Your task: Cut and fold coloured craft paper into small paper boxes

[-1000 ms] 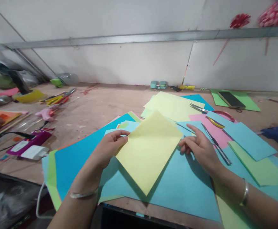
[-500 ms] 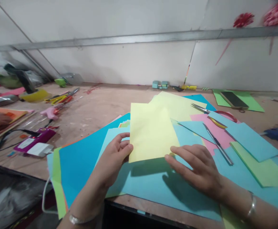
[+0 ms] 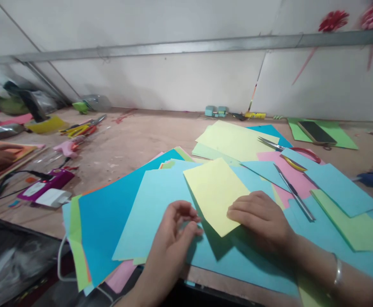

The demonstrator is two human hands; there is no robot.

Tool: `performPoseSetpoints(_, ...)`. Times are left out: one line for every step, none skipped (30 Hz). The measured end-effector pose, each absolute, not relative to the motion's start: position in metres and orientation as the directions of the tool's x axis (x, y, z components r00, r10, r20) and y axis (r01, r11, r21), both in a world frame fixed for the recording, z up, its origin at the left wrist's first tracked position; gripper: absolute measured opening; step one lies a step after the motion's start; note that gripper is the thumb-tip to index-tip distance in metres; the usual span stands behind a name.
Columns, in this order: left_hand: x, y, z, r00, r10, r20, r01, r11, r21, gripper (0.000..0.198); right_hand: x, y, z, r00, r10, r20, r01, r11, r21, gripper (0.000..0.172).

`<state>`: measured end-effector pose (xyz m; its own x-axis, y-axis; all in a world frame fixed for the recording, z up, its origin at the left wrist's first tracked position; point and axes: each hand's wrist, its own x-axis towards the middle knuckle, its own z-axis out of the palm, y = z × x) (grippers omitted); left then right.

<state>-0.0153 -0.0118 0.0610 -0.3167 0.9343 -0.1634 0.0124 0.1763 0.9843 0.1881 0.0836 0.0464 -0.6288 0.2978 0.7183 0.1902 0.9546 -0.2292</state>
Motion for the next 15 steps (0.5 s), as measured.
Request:
performPoseSetpoints(-0.024,-0.011,0.059,-0.348,0.937,0.028,0.281,0.076,0.957,0.021,0.189,0.086,0.047,-0.647,0.308,0.697,0.134,0.946,-0.294,0.022)
performPoseSetpoints(-0.033,-0.009,0.057,-0.278,0.936,0.216,0.531,-0.037,0.846,0.021,0.191,0.088,0.048,-0.671,0.318,0.670,0.080,0.929,-0.361,0.022)
performPoseSetpoints(-0.041,-0.007,0.055,-0.148,0.939,0.310,0.696,-0.123,0.707,0.025,0.191,0.089,0.050,-0.692,0.334,0.641,0.038,0.902,-0.429,0.022)
performPoseSetpoints(-0.048,-0.005,0.054,-0.024,0.931,0.365,0.776,-0.213,0.594,0.028,0.192,0.090,0.051,-0.705,0.356,0.614,0.011,0.871,-0.492,0.022)
performPoseSetpoints(-0.053,-0.003,0.053,0.092,0.919,0.382,0.805,-0.295,0.515,0.024,0.192,0.090,0.052,-0.713,0.382,0.588,0.000,0.839,-0.544,0.023)
performPoseSetpoints(-0.056,-0.001,0.053,0.175,0.918,0.357,0.807,-0.341,0.482,0.019,0.192,0.090,0.052,-0.719,0.408,0.563,0.004,0.812,-0.584,0.022)
performPoseSetpoints(-0.057,0.001,0.052,0.221,0.923,0.316,0.802,-0.357,0.479,0.015,0.192,0.090,0.051,-0.723,0.434,0.538,0.023,0.793,-0.609,0.021)
performPoseSetpoints(-0.058,0.001,0.052,0.239,0.935,0.263,0.802,-0.343,0.488,0.016,0.192,0.091,0.050,-0.722,0.462,0.515,0.059,0.783,-0.619,0.019)
performPoseSetpoints(-0.057,0.002,0.052,0.232,0.951,0.205,0.813,-0.306,0.496,0.021,0.191,0.092,0.049,-0.713,0.499,0.492,0.117,0.778,-0.618,0.017)
performPoseSetpoints(-0.057,0.002,0.053,0.211,0.966,0.153,0.830,-0.259,0.494,0.025,0.191,0.093,0.047,-0.700,0.541,0.465,0.189,0.769,-0.611,0.015)
performPoseSetpoints(-0.056,0.002,0.053,0.186,0.976,0.111,0.848,-0.216,0.484,0.027,0.191,0.094,0.046,-0.687,0.582,0.434,0.260,0.756,-0.601,0.014)
performPoseSetpoints(-0.056,0.002,0.053,0.160,0.984,0.075,0.863,-0.177,0.472,0.028,0.191,0.095,0.044,-0.675,0.617,0.405,0.321,0.740,-0.592,0.015)
performPoseSetpoints(-0.057,0.001,0.054,0.136,0.990,0.039,0.875,-0.138,0.464,0.029,0.192,0.095,0.043,-0.670,0.641,0.373,0.368,0.724,-0.584,0.018)
performPoseSetpoints(-0.058,0.001,0.054,0.109,0.994,0.000,0.884,-0.097,0.457,0.030,0.192,0.096,0.043,-0.674,0.655,0.340,0.401,0.712,-0.577,0.019)
performPoseSetpoints(-0.059,0.000,0.054,0.082,0.996,-0.038,0.892,-0.056,0.449,0.030,0.193,0.096,0.042,-0.684,0.658,0.314,0.421,0.708,-0.566,0.019)
